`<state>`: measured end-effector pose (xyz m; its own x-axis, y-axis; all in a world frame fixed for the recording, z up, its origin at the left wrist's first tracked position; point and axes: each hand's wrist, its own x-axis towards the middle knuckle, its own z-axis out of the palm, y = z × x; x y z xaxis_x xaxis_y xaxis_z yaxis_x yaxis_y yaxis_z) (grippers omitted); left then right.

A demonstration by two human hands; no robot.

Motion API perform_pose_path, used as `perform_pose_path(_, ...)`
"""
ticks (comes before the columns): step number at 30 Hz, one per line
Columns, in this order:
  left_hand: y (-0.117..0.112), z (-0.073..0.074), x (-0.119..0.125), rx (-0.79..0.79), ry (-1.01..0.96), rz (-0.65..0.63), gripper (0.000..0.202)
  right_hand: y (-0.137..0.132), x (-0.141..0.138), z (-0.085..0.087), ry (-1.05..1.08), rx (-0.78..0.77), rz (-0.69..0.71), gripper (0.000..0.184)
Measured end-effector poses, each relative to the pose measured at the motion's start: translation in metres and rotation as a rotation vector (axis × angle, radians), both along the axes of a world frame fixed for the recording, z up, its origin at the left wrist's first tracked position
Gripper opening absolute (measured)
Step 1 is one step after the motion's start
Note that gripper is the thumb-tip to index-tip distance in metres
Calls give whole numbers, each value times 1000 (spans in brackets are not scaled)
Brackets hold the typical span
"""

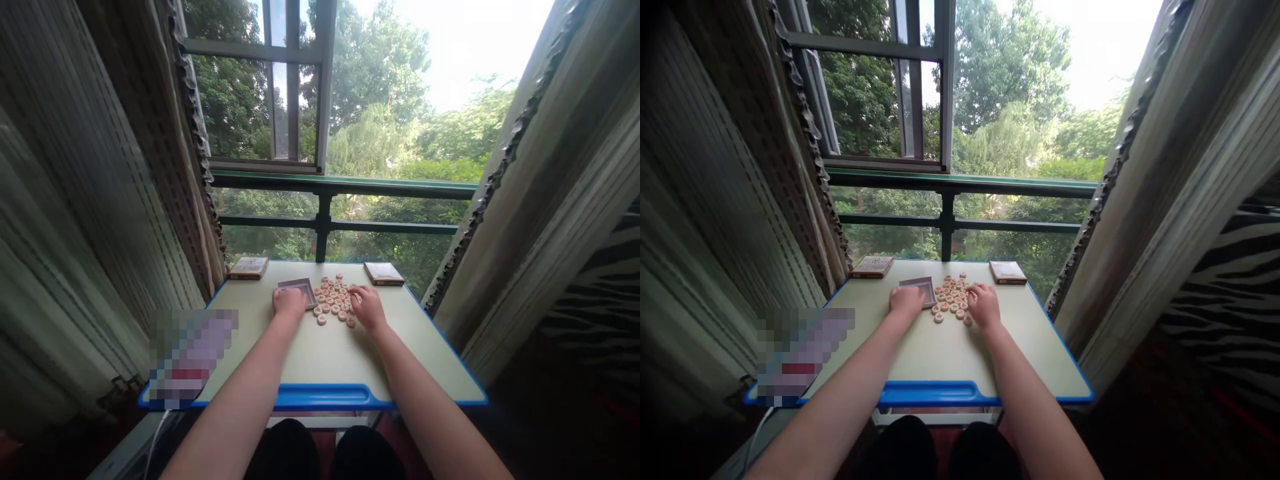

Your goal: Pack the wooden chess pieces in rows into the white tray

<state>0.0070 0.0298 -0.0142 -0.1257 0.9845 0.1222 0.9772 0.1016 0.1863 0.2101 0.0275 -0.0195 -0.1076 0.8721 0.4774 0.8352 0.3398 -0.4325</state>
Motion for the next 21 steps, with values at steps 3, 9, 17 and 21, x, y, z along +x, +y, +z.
perform_pose_path(3, 0, 7, 13, -23, 45, -33, 30, 9, 11, 10, -59, -88, 88, 24)
perform_pose_path(9, -2, -11, 21, 169, 15, -386, 48, 4, 22, -6, -116, 56, 241, 21)
perform_pose_path(17, 15, -23, 19, 128, -93, -444, 31, 0, 11, -13, -273, -13, 489, 17)
perform_pose_path(21, 15, -21, 17, 142, -128, -460, 31, 6, 10, -20, -270, 11, 450, 19)
